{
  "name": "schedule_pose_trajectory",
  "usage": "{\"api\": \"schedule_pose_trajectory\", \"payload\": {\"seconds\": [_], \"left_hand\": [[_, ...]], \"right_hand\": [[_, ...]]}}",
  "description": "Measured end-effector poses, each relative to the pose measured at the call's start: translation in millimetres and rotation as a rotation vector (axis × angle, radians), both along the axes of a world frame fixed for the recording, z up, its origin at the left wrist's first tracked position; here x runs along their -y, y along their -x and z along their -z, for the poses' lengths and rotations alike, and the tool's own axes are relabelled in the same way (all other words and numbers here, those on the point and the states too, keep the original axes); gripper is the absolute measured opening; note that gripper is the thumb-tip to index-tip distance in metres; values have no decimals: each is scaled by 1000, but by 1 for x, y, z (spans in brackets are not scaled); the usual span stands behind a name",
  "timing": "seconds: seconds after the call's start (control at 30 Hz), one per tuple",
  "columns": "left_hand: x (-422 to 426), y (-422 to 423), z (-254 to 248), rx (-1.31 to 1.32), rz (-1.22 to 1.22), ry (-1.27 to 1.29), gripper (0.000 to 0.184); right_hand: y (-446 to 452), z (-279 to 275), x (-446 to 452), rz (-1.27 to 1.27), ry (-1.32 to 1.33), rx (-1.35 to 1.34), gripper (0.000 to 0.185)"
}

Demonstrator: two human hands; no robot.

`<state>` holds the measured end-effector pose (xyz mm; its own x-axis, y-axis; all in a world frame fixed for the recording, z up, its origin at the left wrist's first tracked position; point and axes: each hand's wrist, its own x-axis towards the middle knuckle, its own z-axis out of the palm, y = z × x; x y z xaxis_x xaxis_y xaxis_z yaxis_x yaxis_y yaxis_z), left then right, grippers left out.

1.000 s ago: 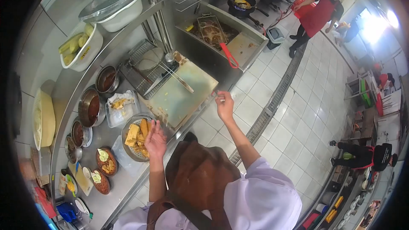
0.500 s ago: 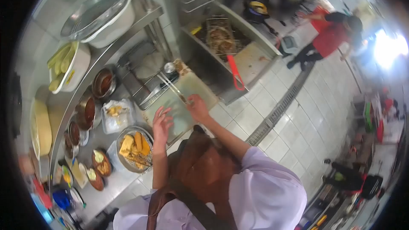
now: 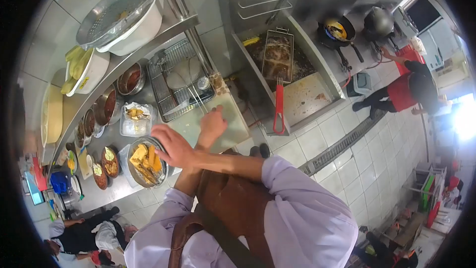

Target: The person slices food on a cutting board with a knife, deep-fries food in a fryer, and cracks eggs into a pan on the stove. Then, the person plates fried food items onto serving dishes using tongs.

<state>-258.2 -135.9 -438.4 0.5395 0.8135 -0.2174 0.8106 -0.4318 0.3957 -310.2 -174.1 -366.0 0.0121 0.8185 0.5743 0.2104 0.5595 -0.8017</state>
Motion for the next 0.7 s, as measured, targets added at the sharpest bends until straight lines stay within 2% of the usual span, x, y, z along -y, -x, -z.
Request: {"api": "schedule_pose_trajectory", "payload": {"seconds": [0.03,0.1,0.17,0.23,0.27,0.33,0.37,0.4,0.47,0.5,0.53,0.57,0.63,0.7], "left_hand": [[1,-10,-4,-11,2,-9,33],[8,-17,0,84,-37,-65,35],[12,-9,23,9,-31,-51,46],[27,-12,46,83,-127,-136,48],[18,-10,77,-1,-24,-4,53],[29,-19,77,51,58,132,53],[35,-44,55,-45,34,199,53],[44,-67,30,-145,1,257,54],[50,-95,26,-173,122,176,55],[48,-111,23,-162,164,164,55],[49,-125,18,-159,186,114,54],[48,-136,15,-158,201,64,52],[44,-153,11,-133,208,69,52],[47,-161,1,-58,107,-36,47]], "right_hand": [[-3,0,2,-70,-40,120,56],[-23,2,7,-89,-76,182,56],[-52,8,6,-52,-109,260,57],[-83,19,1,38,-199,336,58],[-101,22,-1,54,-141,317,57],[-126,31,1,220,-91,267,53],[-132,37,6,231,-128,205,52],[-130,44,15,246,-184,309,51],[-114,49,36,182,-260,233,55],[-108,47,47,185,-324,301,59],[-115,22,68,112,-225,289,60],[-121,9,78,89,-249,245,60],[-143,3,78,131,-314,235,59],[-176,-2,70,247,-308,238,57]]}}
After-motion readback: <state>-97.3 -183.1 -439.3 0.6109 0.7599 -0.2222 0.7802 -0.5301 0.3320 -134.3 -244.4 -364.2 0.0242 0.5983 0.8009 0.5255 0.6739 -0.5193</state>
